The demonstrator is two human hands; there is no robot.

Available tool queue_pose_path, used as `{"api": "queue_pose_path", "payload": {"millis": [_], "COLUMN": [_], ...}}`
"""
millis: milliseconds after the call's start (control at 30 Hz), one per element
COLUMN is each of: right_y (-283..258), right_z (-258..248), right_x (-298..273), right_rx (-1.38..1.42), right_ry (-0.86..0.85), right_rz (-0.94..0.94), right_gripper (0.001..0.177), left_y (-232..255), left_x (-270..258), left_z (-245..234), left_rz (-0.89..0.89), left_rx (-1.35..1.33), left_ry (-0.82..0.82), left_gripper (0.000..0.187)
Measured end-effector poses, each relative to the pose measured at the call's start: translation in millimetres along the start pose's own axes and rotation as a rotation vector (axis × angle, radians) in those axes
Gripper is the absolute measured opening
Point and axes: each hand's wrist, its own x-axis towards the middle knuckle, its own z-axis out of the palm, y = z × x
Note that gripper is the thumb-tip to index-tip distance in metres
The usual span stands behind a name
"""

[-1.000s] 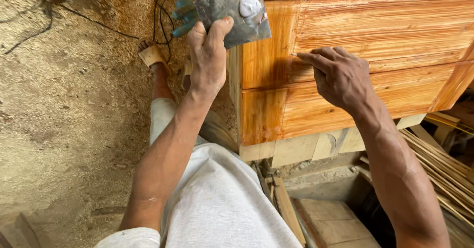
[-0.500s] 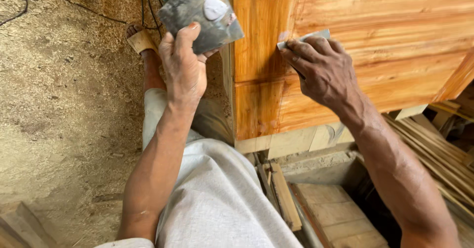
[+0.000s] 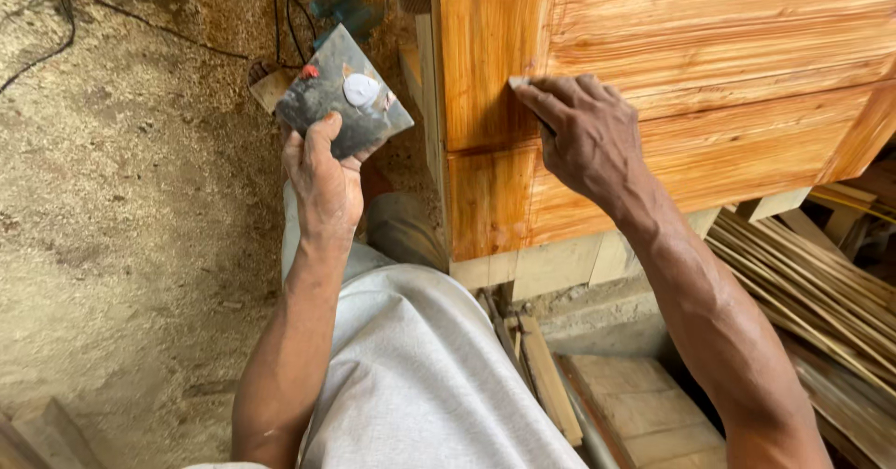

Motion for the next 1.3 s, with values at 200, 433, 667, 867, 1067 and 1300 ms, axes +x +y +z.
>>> {"api": "queue_pose_path", "payload": {"millis": [200,433,667,867,1067,1300], "right_y": [-4,-30,-50,-45,8,163], "right_z": [-12,8,-9,4,40,29], "right_x": [10,12,-11,-107,-156,-166], "right_rx": [0.032,0.033,0.125,0.299,0.047,-0.214], "right_ry": [-0.099,0.057,-0.267,0.173,0.317,0.273], "right_rz": [0.330,0.086,0.060,0.118,0.221,0.225], "right_gripper": [0.036,0.038,0.043,0.043,0.025,0.028], "left_y": [12,35,50,46,15,-34], "left_x": [-12,-8,-16,-19,-14,2], "left_z": [-21,-31,-35,-23,-1,24], "left_rz": [0.015,-0.024,-0.001,-0.033,-0.088,-0.187], "left_rx": [0.045,-0.002,0.003,0.081,0.226,0.231], "left_ry": [0.009,0.053,-0.035,-0.066,-0.216,-0.247], "left_gripper": [0.035,0.039,0.042,0.041,0.036,0.023]}}
